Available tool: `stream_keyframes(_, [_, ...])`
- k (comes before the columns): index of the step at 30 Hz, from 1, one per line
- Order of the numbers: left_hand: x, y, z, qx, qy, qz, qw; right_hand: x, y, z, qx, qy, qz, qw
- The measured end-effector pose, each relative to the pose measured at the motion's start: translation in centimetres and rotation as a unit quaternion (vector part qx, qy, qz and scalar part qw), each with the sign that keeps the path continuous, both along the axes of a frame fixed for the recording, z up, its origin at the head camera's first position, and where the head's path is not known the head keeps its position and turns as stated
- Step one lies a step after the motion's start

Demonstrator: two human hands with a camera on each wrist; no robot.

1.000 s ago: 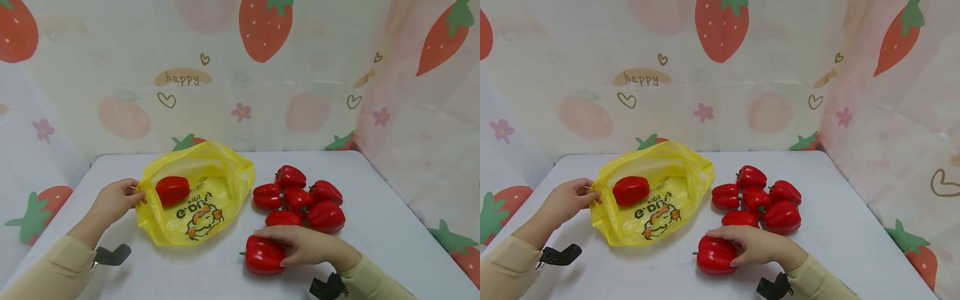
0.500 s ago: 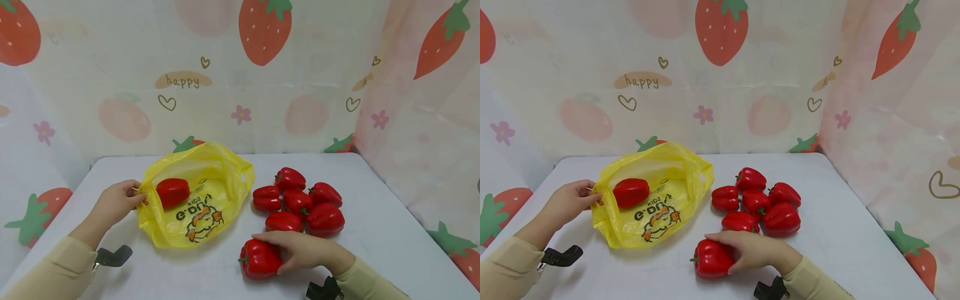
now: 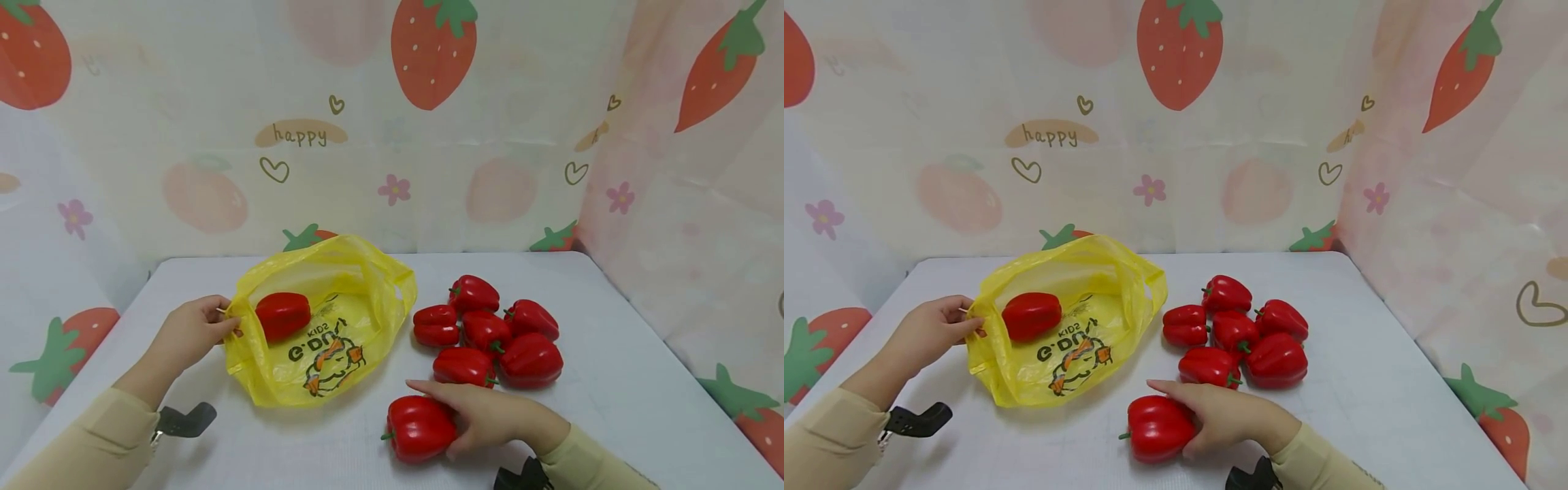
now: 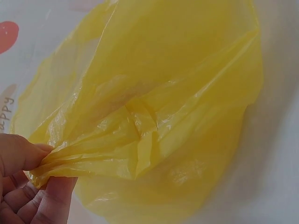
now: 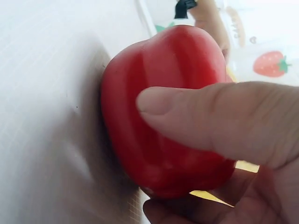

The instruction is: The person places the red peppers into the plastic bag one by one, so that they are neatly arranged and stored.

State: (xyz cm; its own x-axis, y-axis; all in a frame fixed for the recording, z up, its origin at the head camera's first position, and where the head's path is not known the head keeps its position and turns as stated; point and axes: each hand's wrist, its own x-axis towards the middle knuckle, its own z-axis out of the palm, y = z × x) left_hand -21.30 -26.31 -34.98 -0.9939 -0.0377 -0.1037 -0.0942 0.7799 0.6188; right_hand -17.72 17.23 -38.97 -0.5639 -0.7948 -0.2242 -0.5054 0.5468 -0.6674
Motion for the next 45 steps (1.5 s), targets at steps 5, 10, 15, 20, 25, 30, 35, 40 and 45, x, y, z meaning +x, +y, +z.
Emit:
stream_keyframes(5, [0.0,0.0,-0.1,0.003,0.004,-0.001,1.0,-0.1,-0.2,-0.2,-0.03,-0.014,-0.011,0.999])
stream_keyframes(10, [0.0,-0.1,-0.3,0.005,0.009,-0.004,0.9999,-0.2,-0.4,-0.4,-0.067,-0.035,-0.033,0.997])
stream_keyframes(15, [-0.1,-0.1,-0.4,0.005,0.011,-0.004,0.9999,-0.3,-0.7,-0.6,-0.101,-0.054,-0.044,0.992])
stream_keyframes(20, [-0.1,-0.1,-0.6,0.007,0.007,-0.001,0.9999,-0.2,-0.9,-0.7,-0.121,-0.054,-0.04,0.99])
stream_keyframes(25, [0.0,-0.1,-0.5,0.007,0.002,0.0,1.0,-0.4,-0.9,-0.7,-0.116,-0.021,-0.037,0.992])
stream_keyframes(30, [0.0,-0.1,-0.5,0.005,0.001,-0.001,1.0,-0.5,-0.9,-0.7,-0.12,-0.043,-0.048,0.991])
stream_keyframes(35, [-0.1,0.0,-0.4,0.003,0.004,-0.004,1.0,-0.5,-1.0,-0.7,-0.137,-0.076,-0.055,0.986])
stream_keyframes(40, [-0.1,0.0,-0.4,0.0,0.007,-0.004,1.0,-0.4,-1.1,-0.7,-0.141,-0.076,-0.056,0.985])
stream_keyframes(45, [-0.1,0.0,-0.5,-0.005,0.005,-0.003,1.0,-0.4,-1.1,-0.8,-0.142,-0.081,-0.058,0.985])
